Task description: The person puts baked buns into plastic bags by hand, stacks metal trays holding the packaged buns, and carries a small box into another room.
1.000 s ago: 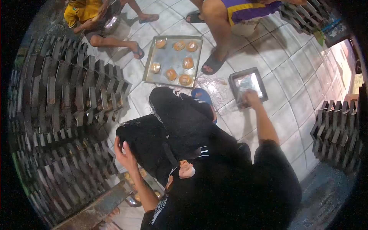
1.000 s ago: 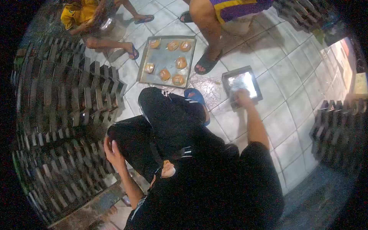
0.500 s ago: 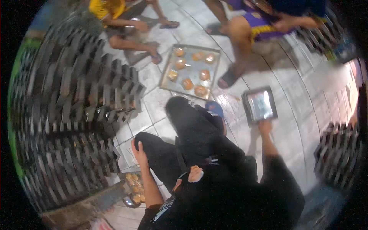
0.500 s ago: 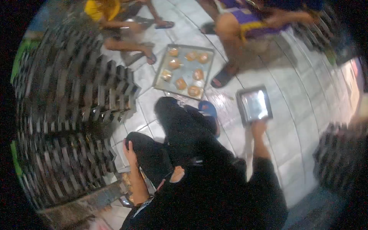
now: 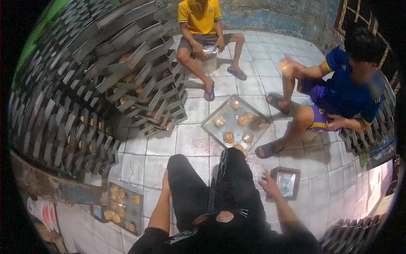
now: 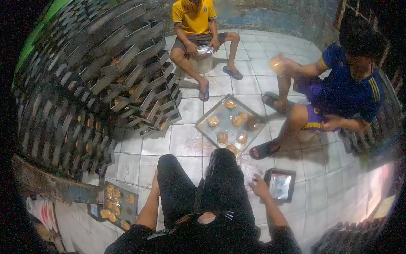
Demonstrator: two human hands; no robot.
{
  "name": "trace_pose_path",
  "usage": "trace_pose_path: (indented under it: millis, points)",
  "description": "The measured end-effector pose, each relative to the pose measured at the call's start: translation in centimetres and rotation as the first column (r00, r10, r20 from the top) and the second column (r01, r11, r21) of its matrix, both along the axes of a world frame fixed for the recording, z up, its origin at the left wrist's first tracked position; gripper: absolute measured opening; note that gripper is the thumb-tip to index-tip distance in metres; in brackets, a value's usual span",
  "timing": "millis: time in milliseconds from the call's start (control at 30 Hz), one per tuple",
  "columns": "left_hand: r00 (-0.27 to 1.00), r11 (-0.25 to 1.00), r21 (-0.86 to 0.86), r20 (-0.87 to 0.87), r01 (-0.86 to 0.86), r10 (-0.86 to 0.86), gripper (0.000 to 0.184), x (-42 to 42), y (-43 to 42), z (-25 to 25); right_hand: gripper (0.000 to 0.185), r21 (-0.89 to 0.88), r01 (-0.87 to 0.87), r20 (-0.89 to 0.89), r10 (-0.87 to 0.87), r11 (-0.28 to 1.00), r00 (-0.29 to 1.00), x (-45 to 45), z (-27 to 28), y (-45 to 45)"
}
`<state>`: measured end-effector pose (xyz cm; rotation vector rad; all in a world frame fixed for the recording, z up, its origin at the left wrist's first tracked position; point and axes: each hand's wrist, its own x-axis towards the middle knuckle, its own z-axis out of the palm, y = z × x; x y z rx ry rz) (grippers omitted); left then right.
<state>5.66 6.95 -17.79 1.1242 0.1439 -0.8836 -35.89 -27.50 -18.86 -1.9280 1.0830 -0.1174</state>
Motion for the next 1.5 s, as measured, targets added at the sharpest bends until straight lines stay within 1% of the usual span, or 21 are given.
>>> trace_pose_path:
  millis: [67,133,200,233,300,400,467,567,600,633,700,767,800,867,933,967,1033,1100,1133,1300,1500]
  points:
    - [0.999,1.0,-0.005,-0.046,-0.008,0.008,0.056,-1.6,1.3,-1.2,0.063,0.223,0.06,0.268,-0.12,0.973,0.956,6.5,2.0,-1.1]
    - [0.996,1.0,0.007,-0.084,-0.007,0.008,0.055,-3.3,2.6,-2.8,0.061,0.052,-0.01,0.359,-0.009,0.999,0.933,12.7,2.9,-1.2]
    - [0.992,0.999,0.035,-0.126,0.002,0.002,0.054,-5.6,4.2,-4.1,0.057,-0.383,-0.045,0.36,0.194,0.922,0.912,17.6,6.5,0.2]
    - [0.99,0.999,0.054,-0.141,0.008,0.0,0.053,-6.6,5.0,-4.7,0.057,-0.38,-0.054,0.361,0.202,0.923,0.91,19.2,7.6,0.5]
    - [0.987,0.995,0.102,-0.159,0.016,0.0,0.052,-8.5,6.9,-5.9,0.052,-0.679,-0.234,0.172,0.461,0.696,0.871,21.9,8.7,1.3]
    - [0.989,0.98,0.201,-0.15,0.016,0.015,0.05,-10.9,10.0,-8.1,0.047,-0.579,-0.393,0.127,0.556,0.714,0.822,24.0,5.9,1.7]
    - [0.998,0.953,0.302,-0.05,-0.013,0.029,0.049,-10.6,12.6,-10.9,0.044,-0.546,-0.463,0.061,0.583,0.699,0.81,25.2,5.3,1.4]
    - [0.929,0.788,0.59,0.363,-0.176,-0.064,0.048,-5.3,16.7,-17.0,0.044,-0.579,-0.466,0.049,0.598,0.67,0.8,26.1,4.1,1.0]
    - [0.927,0.767,0.577,0.37,-0.28,0.06,0.044,-5.2,14.4,-12.3,0.047,-0.52,-0.528,-0.013,0.612,0.671,0.791,26.6,3.9,0.4]
    - [0.906,0.734,0.56,0.381,-0.384,0.184,0.042,-5.8,8.9,-0.5,0.047,-0.524,-0.532,-0.015,0.617,0.665,0.787,27.1,3.4,-0.1]
    - [0.716,0.786,0.329,0.67,-0.523,0.196,0.04,-4.8,3.8,6.8,0.052,-0.43,-0.448,0.003,0.497,0.784,0.868,27.8,2.2,-0.4]
    - [0.611,0.804,0.36,0.791,-0.473,0.006,0.041,-3.6,-0.1,11.9,0.052,-0.312,-0.438,-0.048,0.446,0.843,0.894,28.2,3.4,-0.7]
    - [0.609,0.81,0.356,0.793,-0.465,0.002,0.041,-3.3,-1.0,10.7,0.053,-0.202,-0.41,-0.103,0.397,0.89,0.912,28.5,4.1,-1.2]
    - [0.596,0.859,0.418,0.783,-0.295,-0.176,0.045,-1.6,-3.7,7.5,0.053,-0.281,-0.304,-0.011,0.314,0.91,0.949,28.6,1.7,-1.7]
    - [0.228,0.788,0.535,0.844,-0.304,-0.485,0.042,-2.2,-5.8,8.8,0.053,-0.347,-0.189,0.079,0.23,0.918,0.97,28.9,0.1,-2.7]
    - [0.087,0.758,0.572,0.812,-0.312,-0.577,0.041,-2.4,-6.3,8.9,0.051,-0.217,-0.086,0.149,0.12,0.972,0.981,28.9,-0.1,-3.0]
    - [0.156,0.784,0.558,0.829,-0.27,-0.537,0.039,-2.4,-6.5,8.1,0.05,-0.078,0.025,0.196,-0.01,0.997,0.98,28.2,-0.6,-3.9]
    - [0.219,0.805,0.546,0.835,-0.23,-0.504,0.038,-2.2,-6.3,7.4,0.046,0.134,0.131,0.511,-0.182,0.982,0.84,27.6,-1.1,-4.5]
    - [0.208,0.818,0.52,0.852,-0.244,-0.48,0.036,-2.2,-6.4,7.4,0.041,0.234,0.179,0.459,-0.271,0.956,0.846,27.3,-0.7,-4.8]
    - [0.162,0.83,0.495,0.869,-0.257,-0.468,0.031,-2.7,-6.1,7.5,0.043,0.098,0.239,0.381,-0.258,0.966,0.888,25.5,-0.1,-4.8]
    - [0.267,0.854,0.475,0.869,-0.214,-0.416,0.028,-2.6,-5.3,6.8,0.045,-0.082,0.049,0.257,-0.027,0.995,0.966,25.7,-0.9,-4.5]
